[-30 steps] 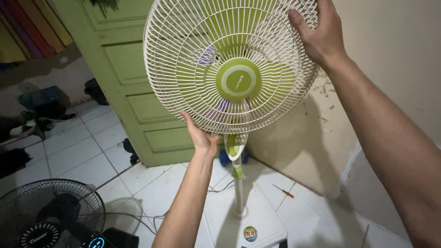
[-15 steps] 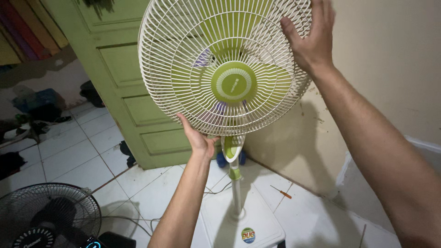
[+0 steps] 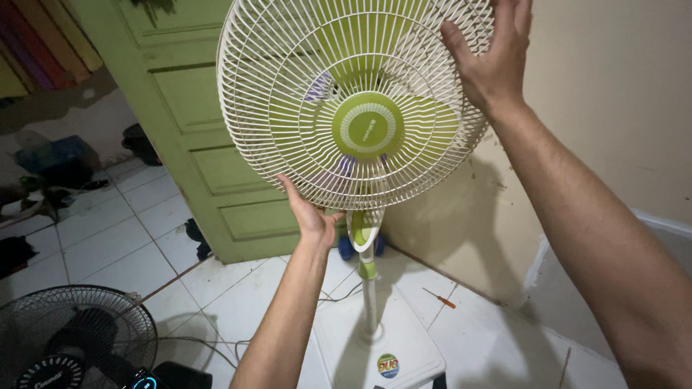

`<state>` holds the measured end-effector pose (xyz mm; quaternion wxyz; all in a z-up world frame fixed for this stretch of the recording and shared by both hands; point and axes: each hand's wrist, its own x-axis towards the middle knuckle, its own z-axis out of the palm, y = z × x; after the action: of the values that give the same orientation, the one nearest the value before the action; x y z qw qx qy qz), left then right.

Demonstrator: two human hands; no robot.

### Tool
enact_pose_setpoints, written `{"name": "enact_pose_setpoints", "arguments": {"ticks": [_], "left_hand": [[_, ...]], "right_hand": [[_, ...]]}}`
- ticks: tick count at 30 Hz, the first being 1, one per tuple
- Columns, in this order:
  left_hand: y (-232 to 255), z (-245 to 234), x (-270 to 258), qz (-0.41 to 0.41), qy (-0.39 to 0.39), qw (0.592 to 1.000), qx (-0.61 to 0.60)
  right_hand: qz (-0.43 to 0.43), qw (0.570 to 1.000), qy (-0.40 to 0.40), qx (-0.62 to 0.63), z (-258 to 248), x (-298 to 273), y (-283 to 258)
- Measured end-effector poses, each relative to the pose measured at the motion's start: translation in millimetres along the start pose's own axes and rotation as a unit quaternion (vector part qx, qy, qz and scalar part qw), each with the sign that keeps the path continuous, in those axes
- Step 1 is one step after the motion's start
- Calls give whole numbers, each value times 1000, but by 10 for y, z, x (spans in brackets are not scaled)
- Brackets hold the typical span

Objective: The person disassembles a standing electric fan by removing the front grille, unscrewing the blade nut, and taking off the blades. They then wipe the fan blades with a cloth and reassemble the fan components.

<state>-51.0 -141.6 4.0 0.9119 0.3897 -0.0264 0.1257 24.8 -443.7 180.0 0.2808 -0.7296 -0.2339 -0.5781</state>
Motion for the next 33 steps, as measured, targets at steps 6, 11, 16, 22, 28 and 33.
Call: {"name": "enact_pose_setpoints", "arguments": {"ticks": [6,11,16,22,28,33], "left_hand": [[24,-24,0,-6,4,1000,17],[4,-167,115,38,110,987,107],[173,-84,-90,363,217,864,274],[248,810,-761,575,-78,594,557],[-19,1714,-581,627,-136,395,658],[-338,1971,-200,637,-144,344,675]], "right_hand": [[-6,999,-22,30,-106,-32,-37],[40,991,10,128,-163,-260,316],[340,915,-10,216,-259,-537,553],[392,812,-77,425,-284,-941,595],[382,774,-128,489,-346,-1044,706],[403,773,-147,468,-351,-1046,858]]}}
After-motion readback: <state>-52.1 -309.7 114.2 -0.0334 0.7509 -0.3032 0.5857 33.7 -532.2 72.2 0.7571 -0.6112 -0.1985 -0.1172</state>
